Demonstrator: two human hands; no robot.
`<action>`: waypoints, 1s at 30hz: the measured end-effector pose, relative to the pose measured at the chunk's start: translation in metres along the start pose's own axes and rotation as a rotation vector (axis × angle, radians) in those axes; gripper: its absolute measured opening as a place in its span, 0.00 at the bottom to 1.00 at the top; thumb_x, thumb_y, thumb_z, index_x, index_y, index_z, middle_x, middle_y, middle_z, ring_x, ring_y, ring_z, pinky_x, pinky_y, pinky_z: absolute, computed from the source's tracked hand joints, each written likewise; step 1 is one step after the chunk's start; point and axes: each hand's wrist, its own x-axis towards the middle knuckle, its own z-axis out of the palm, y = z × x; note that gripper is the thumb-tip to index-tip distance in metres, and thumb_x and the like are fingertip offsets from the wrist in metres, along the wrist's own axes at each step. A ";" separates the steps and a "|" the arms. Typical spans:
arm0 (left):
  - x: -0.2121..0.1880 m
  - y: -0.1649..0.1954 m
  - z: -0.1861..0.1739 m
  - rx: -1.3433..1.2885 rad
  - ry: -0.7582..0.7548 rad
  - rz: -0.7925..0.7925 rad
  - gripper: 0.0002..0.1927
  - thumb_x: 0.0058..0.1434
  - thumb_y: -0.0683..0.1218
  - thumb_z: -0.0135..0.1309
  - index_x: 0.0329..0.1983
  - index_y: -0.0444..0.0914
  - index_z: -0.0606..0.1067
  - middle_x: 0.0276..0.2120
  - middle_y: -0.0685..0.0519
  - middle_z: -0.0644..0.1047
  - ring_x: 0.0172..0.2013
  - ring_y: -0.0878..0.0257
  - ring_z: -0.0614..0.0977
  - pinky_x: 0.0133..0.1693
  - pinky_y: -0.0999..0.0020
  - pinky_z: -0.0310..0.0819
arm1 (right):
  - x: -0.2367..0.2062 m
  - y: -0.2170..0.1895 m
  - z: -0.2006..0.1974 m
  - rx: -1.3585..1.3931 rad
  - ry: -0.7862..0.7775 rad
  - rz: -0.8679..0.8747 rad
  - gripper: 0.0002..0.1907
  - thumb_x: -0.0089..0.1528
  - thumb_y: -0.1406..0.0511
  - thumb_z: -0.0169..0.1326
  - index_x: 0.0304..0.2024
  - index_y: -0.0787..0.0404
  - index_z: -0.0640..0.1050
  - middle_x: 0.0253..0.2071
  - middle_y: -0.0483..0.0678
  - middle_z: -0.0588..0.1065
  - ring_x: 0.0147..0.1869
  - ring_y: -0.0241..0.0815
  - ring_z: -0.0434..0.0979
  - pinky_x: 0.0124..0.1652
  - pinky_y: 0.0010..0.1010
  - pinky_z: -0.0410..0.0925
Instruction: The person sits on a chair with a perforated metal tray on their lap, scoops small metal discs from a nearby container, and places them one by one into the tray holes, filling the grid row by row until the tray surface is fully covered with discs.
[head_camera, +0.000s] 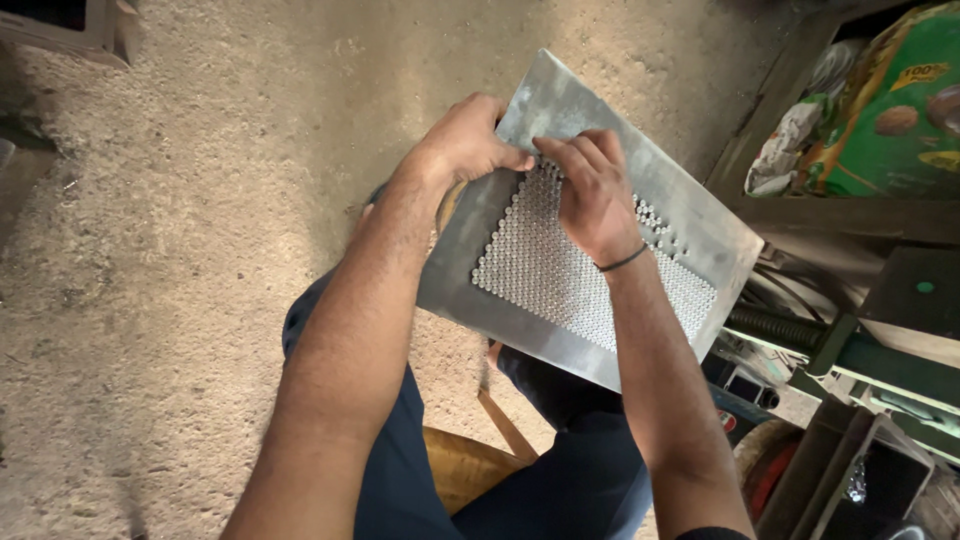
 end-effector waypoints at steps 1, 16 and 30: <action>0.000 0.000 0.000 -0.013 0.004 0.000 0.25 0.41 0.48 0.72 0.43 0.38 0.82 0.38 0.48 0.85 0.42 0.58 0.86 0.46 0.63 0.76 | 0.000 0.000 0.001 0.022 0.000 0.018 0.29 0.53 0.83 0.47 0.55 0.63 0.79 0.47 0.52 0.79 0.55 0.58 0.73 0.57 0.43 0.68; -0.002 0.000 -0.001 -0.022 0.002 0.016 0.26 0.42 0.48 0.71 0.45 0.35 0.82 0.40 0.45 0.85 0.42 0.56 0.86 0.47 0.62 0.76 | -0.007 0.014 -0.003 0.025 -0.001 0.009 0.20 0.53 0.81 0.49 0.45 0.65 0.81 0.49 0.53 0.78 0.53 0.56 0.75 0.54 0.42 0.71; 0.000 -0.001 -0.001 -0.042 -0.006 -0.005 0.26 0.42 0.47 0.72 0.45 0.35 0.81 0.40 0.45 0.85 0.42 0.56 0.87 0.47 0.62 0.77 | -0.021 0.019 -0.006 0.020 -0.023 0.084 0.18 0.55 0.81 0.50 0.43 0.63 0.83 0.44 0.52 0.77 0.50 0.54 0.75 0.50 0.41 0.70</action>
